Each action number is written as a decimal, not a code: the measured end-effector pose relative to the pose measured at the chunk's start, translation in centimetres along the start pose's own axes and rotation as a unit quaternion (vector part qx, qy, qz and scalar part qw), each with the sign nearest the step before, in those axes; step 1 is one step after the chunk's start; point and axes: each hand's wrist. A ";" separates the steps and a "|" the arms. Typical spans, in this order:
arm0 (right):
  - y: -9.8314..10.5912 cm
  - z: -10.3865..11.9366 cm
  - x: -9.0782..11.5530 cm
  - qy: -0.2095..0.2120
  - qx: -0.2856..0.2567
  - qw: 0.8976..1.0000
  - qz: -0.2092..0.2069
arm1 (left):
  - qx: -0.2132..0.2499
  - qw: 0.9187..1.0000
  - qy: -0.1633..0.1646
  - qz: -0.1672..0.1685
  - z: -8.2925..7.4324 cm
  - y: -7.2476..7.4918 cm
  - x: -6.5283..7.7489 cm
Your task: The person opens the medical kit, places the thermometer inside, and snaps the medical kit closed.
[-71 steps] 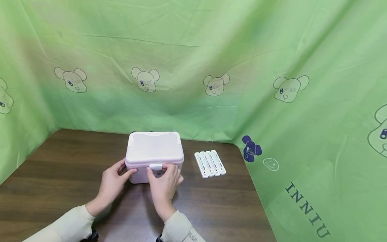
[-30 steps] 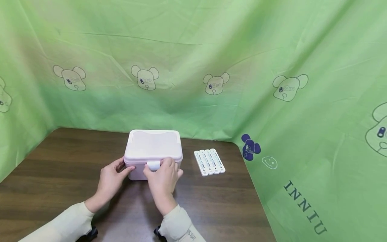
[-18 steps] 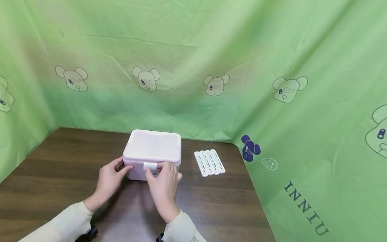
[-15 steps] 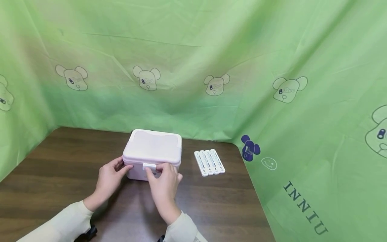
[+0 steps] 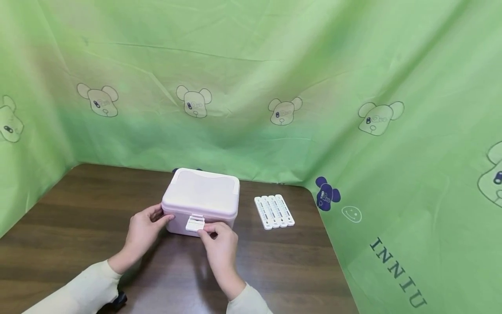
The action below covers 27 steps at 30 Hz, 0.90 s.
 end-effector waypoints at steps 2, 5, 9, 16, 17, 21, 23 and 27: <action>0.0 -0.4 0.0 0.013 -0.006 1.000 0.005 | 0.001 1.000 0.000 0.002 -0.1 0.0 0.0; 0.1 -0.9 0.1 0.021 -0.006 1.000 0.012 | 0.005 1.000 -0.001 0.005 -0.2 0.0 0.0; 0.2 -1.3 0.2 0.029 -0.004 0.999 0.023 | 0.006 1.000 -0.001 0.004 -0.3 0.1 0.0; 1.0 -2.3 0.5 0.110 -0.005 0.993 0.048 | 0.000 1.000 -0.005 0.003 -0.3 0.2 0.1; 1.2 -2.4 0.4 0.122 -0.007 0.991 0.053 | 0.001 1.000 -0.008 0.002 -0.2 0.3 0.1; 2.5 -2.9 0.2 0.165 -0.014 0.983 0.073 | 0.008 1.000 -0.024 0.000 -0.1 0.6 0.1; 3.4 -3.3 -0.1 0.206 -0.008 0.975 0.082 | 0.007 0.999 -0.037 0.002 0.0 0.9 -0.1; 5.5 -4.3 -1.2 0.293 0.008 0.952 0.088 | -0.004 0.997 -0.074 0.024 -0.1 1.7 -0.9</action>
Point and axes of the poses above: each hand's wrist, its own x-axis away from the middle knuckle, its own y-axis out of the back of the hand, z = x × y, and after that the axes turned 12 degrees about y, right-handed
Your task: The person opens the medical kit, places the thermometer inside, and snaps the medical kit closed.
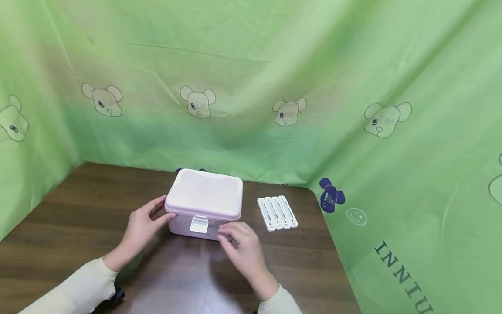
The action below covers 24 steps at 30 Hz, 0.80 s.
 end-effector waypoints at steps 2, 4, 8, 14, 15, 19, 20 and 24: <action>1.2 -0.8 -0.2 0.023 0.011 1.000 0.002 | -0.007 1.000 -0.017 0.015 -0.1 0.3 -0.4; 2.2 -1.6 -0.4 0.026 0.028 0.999 0.001 | -0.014 0.999 -0.026 0.027 -0.2 0.6 -0.7; 3.4 -2.8 -0.4 -0.029 0.087 0.996 0.009 | -0.021 0.999 -0.031 0.030 0.1 0.6 -0.8; 3.4 -3.4 0.0 -0.105 0.111 0.987 0.046 | -0.015 0.999 -0.041 0.028 0.3 0.8 -0.5; 3.4 -3.5 0.0 -0.106 0.106 0.987 0.050 | -0.012 0.999 -0.043 0.026 0.3 0.8 -0.5; 3.1 -3.6 -0.1 -0.094 0.097 0.990 0.043 | -0.001 0.999 -0.047 0.019 0.1 0.8 -0.3; 3.0 -3.7 -0.1 -0.091 0.097 0.990 0.035 | 0.000 0.999 -0.048 0.018 0.0 0.8 -0.3; 2.7 -4.0 0.0 -0.089 0.095 0.992 0.002 | 0.000 0.999 -0.053 0.014 -0.1 0.7 0.0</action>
Point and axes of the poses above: each hand's wrist, its own x-axis away from the middle knuckle, its own y-axis out of the back of the hand, z = x × y, and after that the axes turned 12 degrees about y, right-handed
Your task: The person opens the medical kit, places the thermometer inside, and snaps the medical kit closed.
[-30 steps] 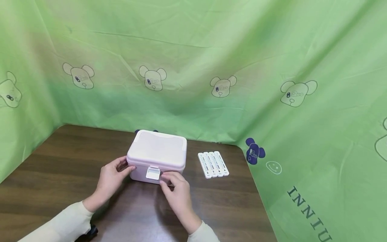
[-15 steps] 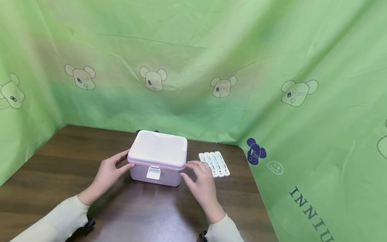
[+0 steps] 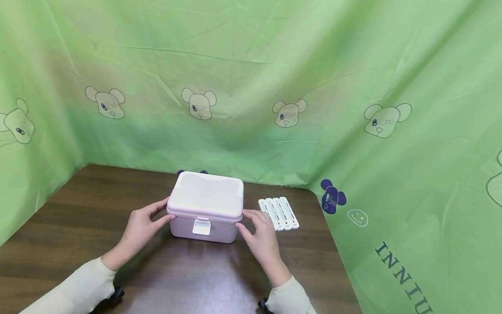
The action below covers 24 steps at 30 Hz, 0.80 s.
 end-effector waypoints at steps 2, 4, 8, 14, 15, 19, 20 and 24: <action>-0.1 -0.2 0.0 -0.002 -0.004 1.000 -0.013 | -0.004 1.000 -0.005 -0.003 -0.1 0.0 0.0; -0.2 -0.3 0.0 -0.004 -0.009 1.000 -0.023 | -0.008 1.000 -0.008 -0.007 -0.1 0.0 -0.1; 0.0 -0.3 -0.3 -0.005 -0.027 0.999 -0.032 | -0.012 1.000 -0.002 -0.008 -0.3 0.1 0.0; 0.4 -0.1 -0.8 -0.020 -0.043 0.999 -0.022 | -0.034 0.999 -0.006 -0.024 -0.8 0.3 0.2; 0.6 -0.1 -1.0 -0.027 -0.044 0.998 -0.021 | -0.042 0.999 -0.011 -0.029 -1.0 0.3 0.1; 1.5 0.1 -2.2 -0.052 -0.058 0.997 -0.014 | -0.056 0.997 -0.019 -0.043 -2.4 0.7 -0.6; 1.7 0.1 -2.7 -0.059 -0.063 0.996 -0.010 | -0.056 0.997 -0.018 -0.047 -2.8 0.8 -0.9; 2.7 0.0 -4.7 -0.087 -0.088 0.992 0.000 | -0.049 0.996 -0.023 -0.072 -4.4 1.2 -2.6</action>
Point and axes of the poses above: each hand's wrist, its own x-axis away from the middle knuckle, its own y-axis out of the back of the hand, z = x × y, and after that the axes turned 12 degrees about y, right-handed
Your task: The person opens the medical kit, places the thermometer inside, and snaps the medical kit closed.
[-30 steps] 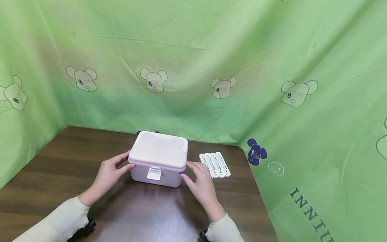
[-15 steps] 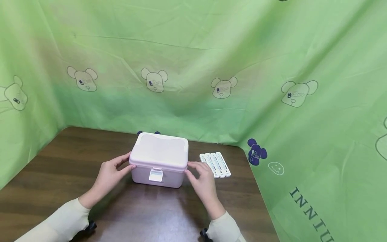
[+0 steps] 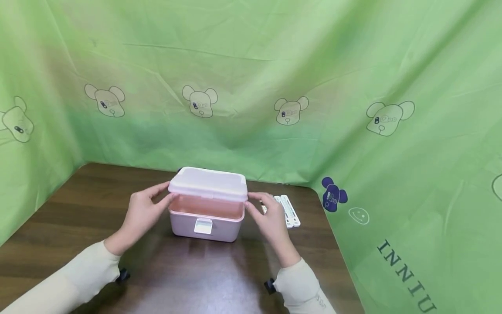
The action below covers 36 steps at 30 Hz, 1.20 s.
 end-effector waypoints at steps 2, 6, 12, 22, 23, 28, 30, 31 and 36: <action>0.5 0.2 -1.1 -0.021 -0.014 1.000 0.004 | 0.010 1.000 -0.007 -0.009 -0.8 0.1 -1.1; 1.4 0.4 -3.4 -0.048 -0.044 0.998 0.019 | 0.023 1.000 -0.006 -0.001 -2.4 0.5 -3.3; 1.6 -0.1 -6.4 -0.046 -0.064 0.996 0.044 | 0.033 0.999 0.018 0.037 -3.0 0.8 -6.7; 0.2 -2.9 -7.6 0.019 -0.029 0.996 0.081 | 0.055 0.995 0.019 0.082 -1.5 -1.1 -10.1; -0.2 -3.8 -7.5 0.017 -0.025 0.996 0.088 | 0.061 0.994 0.021 0.086 -1.2 -1.3 -10.2; -1.1 -5.7 -7.4 0.012 -0.014 0.994 0.111 | 0.064 0.991 0.030 0.110 -0.4 -1.9 -10.5; -1.3 -6.1 -7.4 0.009 -0.008 0.993 0.117 | 0.055 0.991 0.032 0.119 -0.2 -2.1 -10.7; -1.4 -6.2 -7.5 0.006 -0.004 0.993 0.120 | 0.049 0.991 0.032 0.122 -0.1 -2.1 -10.8; -1.6 -6.5 -7.9 -0.002 0.039 0.990 0.138 | 0.047 0.989 0.035 0.133 0.0 -2.3 -11.4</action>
Point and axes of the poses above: each hand's wrist, its own x-axis away from the middle knuckle, its own y-axis out of the back of the hand, z = x × y, and after that the axes turned 12 degrees about y, right-handed
